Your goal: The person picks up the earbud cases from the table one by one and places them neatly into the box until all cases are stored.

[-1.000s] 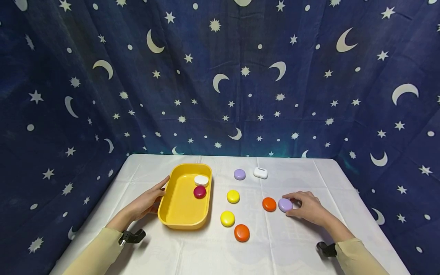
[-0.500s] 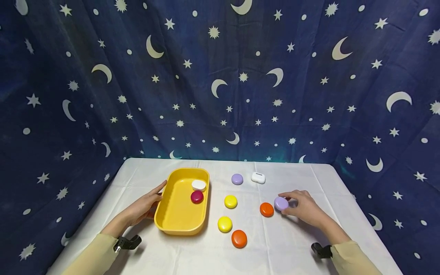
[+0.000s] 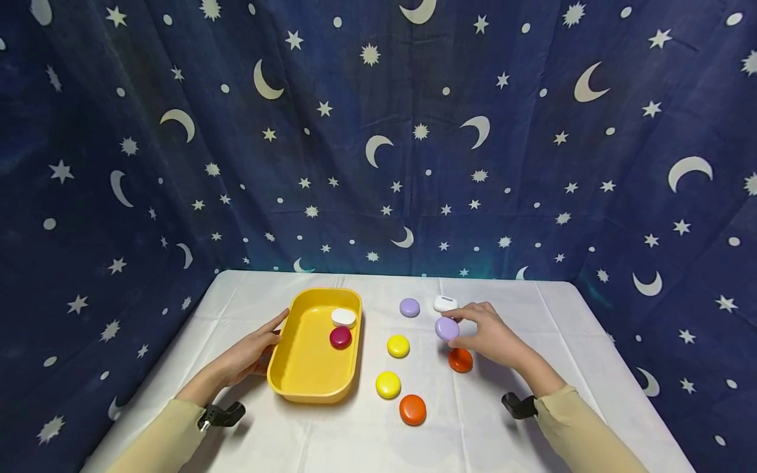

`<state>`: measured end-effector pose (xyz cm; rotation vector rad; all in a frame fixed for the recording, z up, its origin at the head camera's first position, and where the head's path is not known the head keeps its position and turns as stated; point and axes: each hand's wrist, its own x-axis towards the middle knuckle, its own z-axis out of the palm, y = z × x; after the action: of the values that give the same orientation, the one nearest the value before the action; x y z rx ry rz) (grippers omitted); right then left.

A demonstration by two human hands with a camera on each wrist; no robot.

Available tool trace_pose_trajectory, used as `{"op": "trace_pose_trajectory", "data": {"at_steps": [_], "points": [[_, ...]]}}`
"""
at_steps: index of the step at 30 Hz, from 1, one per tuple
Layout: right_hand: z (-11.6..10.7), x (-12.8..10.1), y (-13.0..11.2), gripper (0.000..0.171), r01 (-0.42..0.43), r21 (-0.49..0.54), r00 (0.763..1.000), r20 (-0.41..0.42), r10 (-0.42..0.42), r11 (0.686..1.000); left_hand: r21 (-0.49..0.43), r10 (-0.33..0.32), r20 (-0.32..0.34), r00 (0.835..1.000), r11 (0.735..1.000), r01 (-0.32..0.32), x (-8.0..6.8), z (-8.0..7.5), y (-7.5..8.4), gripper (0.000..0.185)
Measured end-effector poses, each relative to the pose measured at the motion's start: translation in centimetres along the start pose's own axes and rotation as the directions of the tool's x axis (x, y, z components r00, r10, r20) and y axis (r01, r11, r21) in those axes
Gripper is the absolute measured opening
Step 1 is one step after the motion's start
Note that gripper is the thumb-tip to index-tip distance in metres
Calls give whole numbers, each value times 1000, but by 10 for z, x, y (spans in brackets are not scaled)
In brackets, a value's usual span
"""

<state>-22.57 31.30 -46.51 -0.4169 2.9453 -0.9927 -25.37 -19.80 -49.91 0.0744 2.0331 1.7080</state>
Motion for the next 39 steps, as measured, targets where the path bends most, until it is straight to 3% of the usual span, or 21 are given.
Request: {"op": "trace_pose_trajectory", "data": {"at_steps": [8, 28, 39], "points": [[15, 25, -34, 53, 82, 36, 996, 27, -83, 996, 6, -3, -3, 1000, 1000, 3, -1, 0, 2, 66], [59, 79, -107, 50, 35, 103, 986, 158, -51, 994, -6, -13, 12, 1000, 1000, 13, -1, 0, 3, 66], [81, 97, -135, 47, 104, 29, 978, 177, -107, 994, 0, -14, 9, 1000, 1000, 14, 0, 0, 4, 67]]}}
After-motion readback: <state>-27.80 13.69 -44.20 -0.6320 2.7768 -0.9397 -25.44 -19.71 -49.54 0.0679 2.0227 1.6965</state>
